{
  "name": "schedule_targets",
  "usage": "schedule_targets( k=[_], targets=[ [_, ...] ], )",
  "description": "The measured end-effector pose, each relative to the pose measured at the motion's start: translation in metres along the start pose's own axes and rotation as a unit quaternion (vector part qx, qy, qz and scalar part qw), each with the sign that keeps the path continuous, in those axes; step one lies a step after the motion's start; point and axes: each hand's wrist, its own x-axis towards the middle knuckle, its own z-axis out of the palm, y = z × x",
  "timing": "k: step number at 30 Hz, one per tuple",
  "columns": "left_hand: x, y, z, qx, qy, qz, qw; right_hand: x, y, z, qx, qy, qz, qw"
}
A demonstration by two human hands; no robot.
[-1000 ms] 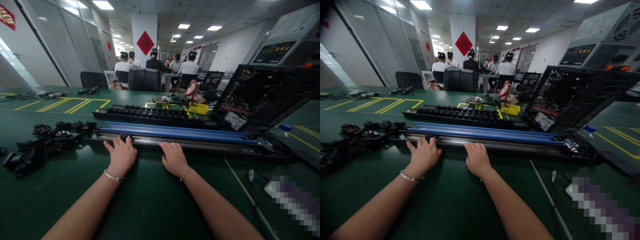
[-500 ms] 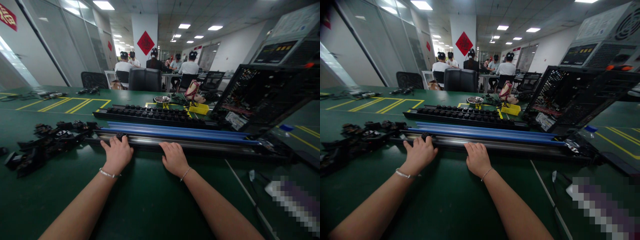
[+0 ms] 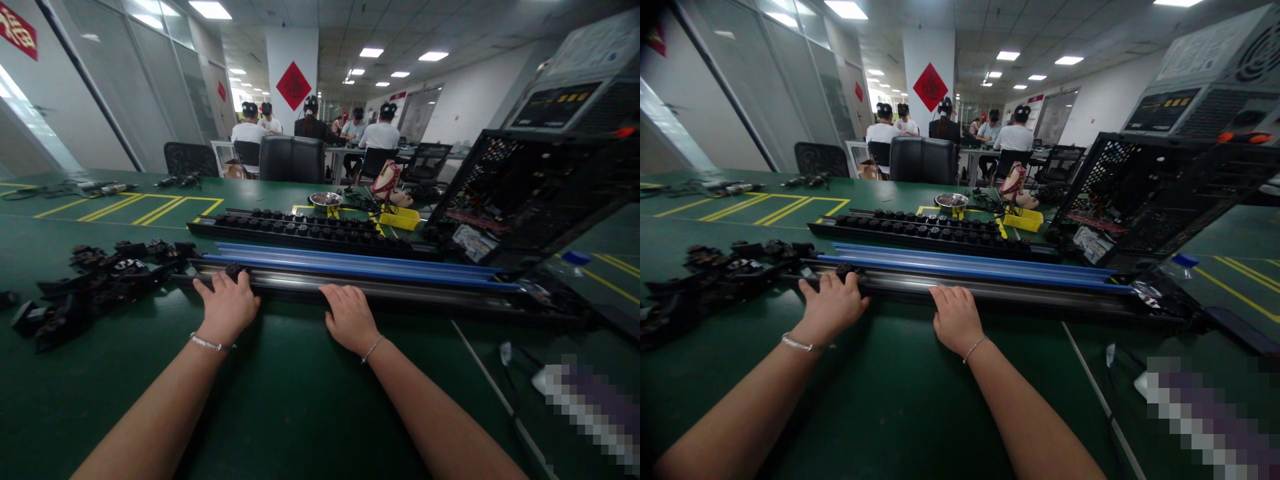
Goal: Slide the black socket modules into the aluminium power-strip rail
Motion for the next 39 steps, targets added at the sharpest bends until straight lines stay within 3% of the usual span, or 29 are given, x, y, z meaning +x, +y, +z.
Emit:
schedule_targets(
  k=[20, 28, 39],
  targets=[
    [0.013, -0.026, 0.007, -0.035, -0.048, -0.014, 0.998, 0.000, 0.000, 0.002, 0.017, 0.009, 0.003, 1.000],
    [0.019, -0.037, 0.006, -0.080, -0.015, -0.047, 0.996, 0.000, 0.000, 0.001, 0.019, 0.007, 0.003, 1.000],
    [0.031, -0.050, 0.001, -0.149, -0.055, -0.087, 0.983, 0.000, 0.001, 0.004, 0.019, 0.013, 0.001, 1.000]
  ],
)
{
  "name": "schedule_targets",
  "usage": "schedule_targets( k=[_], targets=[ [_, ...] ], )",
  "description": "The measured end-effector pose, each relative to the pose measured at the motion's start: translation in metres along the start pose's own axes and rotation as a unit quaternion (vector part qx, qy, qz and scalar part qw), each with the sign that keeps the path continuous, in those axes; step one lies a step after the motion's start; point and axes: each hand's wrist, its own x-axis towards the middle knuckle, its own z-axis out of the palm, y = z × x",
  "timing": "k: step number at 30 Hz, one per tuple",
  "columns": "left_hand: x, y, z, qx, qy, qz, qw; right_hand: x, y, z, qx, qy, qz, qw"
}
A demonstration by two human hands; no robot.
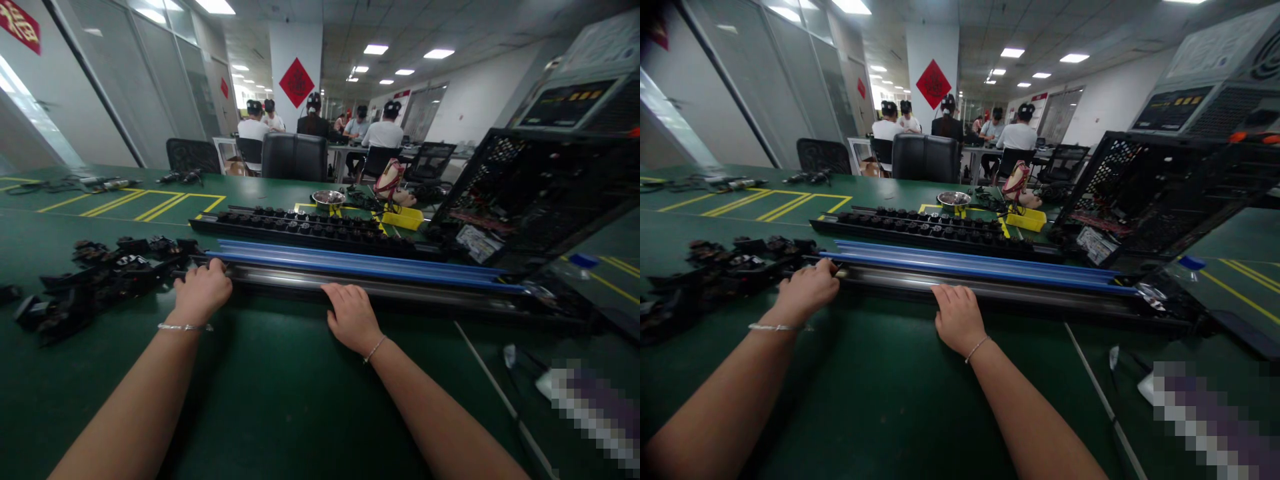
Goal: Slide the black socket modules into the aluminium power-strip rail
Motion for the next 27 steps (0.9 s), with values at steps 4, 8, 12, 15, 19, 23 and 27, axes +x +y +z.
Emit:
schedule_targets(
  k=[4, 8, 12, 15, 19, 23, 27],
  targets=[
    [0.010, -0.003, -0.003, -0.036, -0.030, -0.039, 0.998, 0.000, 0.000, 0.000, 0.001, 0.002, 0.000, 1.000],
    [0.014, -0.005, 0.001, -0.076, 0.028, -0.095, 0.992, 0.000, 0.000, 0.000, 0.000, 0.001, 0.002, 1.000],
    [0.019, -0.014, 0.010, -0.100, 0.080, -0.126, 0.984, 0.000, 0.000, 0.000, 0.000, 0.001, 0.003, 1.000],
    [0.026, -0.023, 0.017, -0.097, 0.058, -0.107, 0.988, 0.000, 0.000, 0.000, -0.007, 0.000, 0.002, 1.000],
    [0.032, -0.031, 0.023, -0.091, 0.096, -0.089, 0.987, 0.000, 0.000, 0.000, -0.019, -0.002, 0.002, 1.000],
    [0.033, -0.037, 0.026, -0.115, 0.120, -0.120, 0.979, 0.000, -0.001, -0.001, -0.013, 0.003, 0.002, 1.000],
    [0.036, -0.045, 0.028, -0.154, 0.116, -0.121, 0.974, 0.000, -0.002, -0.001, -0.016, 0.002, 0.003, 1.000]
  ],
)
